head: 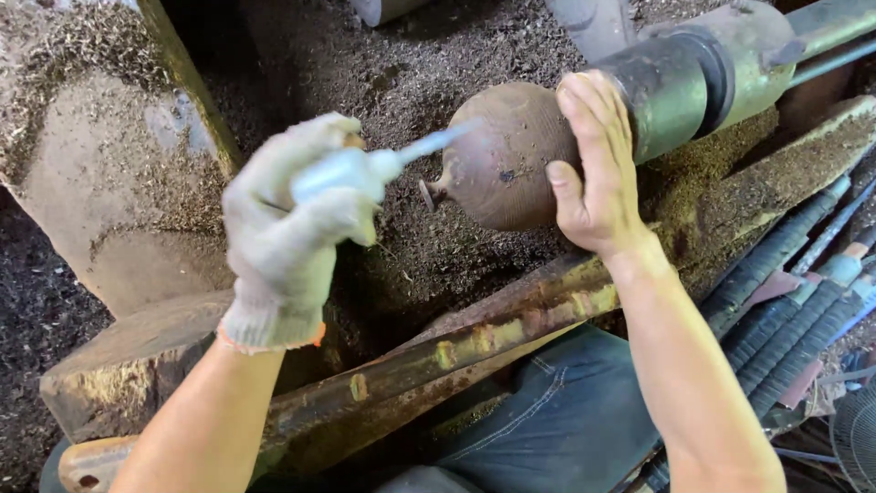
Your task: Apply dark wood stain or finish to a turned wooden object on a lathe using a bottle and nozzle.
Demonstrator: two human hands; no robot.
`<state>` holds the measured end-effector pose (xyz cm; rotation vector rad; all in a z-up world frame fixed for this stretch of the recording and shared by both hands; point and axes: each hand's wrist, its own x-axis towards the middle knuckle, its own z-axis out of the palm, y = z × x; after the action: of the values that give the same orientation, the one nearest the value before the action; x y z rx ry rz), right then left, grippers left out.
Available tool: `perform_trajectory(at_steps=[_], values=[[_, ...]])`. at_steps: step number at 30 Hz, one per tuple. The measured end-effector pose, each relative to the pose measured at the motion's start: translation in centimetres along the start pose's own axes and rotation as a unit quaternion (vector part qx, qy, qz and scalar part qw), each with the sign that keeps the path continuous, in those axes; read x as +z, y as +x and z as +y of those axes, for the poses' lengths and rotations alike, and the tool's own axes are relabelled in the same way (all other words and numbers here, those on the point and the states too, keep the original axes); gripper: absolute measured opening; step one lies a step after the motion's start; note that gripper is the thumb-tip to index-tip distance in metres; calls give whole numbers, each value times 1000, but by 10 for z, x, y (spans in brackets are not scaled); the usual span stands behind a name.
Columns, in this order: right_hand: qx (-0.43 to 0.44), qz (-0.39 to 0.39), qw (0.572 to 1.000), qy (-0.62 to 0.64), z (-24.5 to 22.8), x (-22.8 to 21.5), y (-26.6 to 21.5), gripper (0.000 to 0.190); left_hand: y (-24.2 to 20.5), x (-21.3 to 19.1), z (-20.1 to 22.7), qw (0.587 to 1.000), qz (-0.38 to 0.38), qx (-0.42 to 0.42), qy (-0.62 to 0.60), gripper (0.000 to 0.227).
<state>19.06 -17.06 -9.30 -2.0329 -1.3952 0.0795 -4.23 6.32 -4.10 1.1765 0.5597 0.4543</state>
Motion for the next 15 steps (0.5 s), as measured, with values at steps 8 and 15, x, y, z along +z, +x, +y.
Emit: perform_trajectory(at_steps=[8, 15], values=[[-163, -195, 952, -169, -39, -10, -42, 91, 3, -9, 8, 996, 63, 25, -57, 51], [-53, 54, 989, -129, 24, -20, -49, 63, -4, 14, 8, 996, 11, 46, 78, 46]])
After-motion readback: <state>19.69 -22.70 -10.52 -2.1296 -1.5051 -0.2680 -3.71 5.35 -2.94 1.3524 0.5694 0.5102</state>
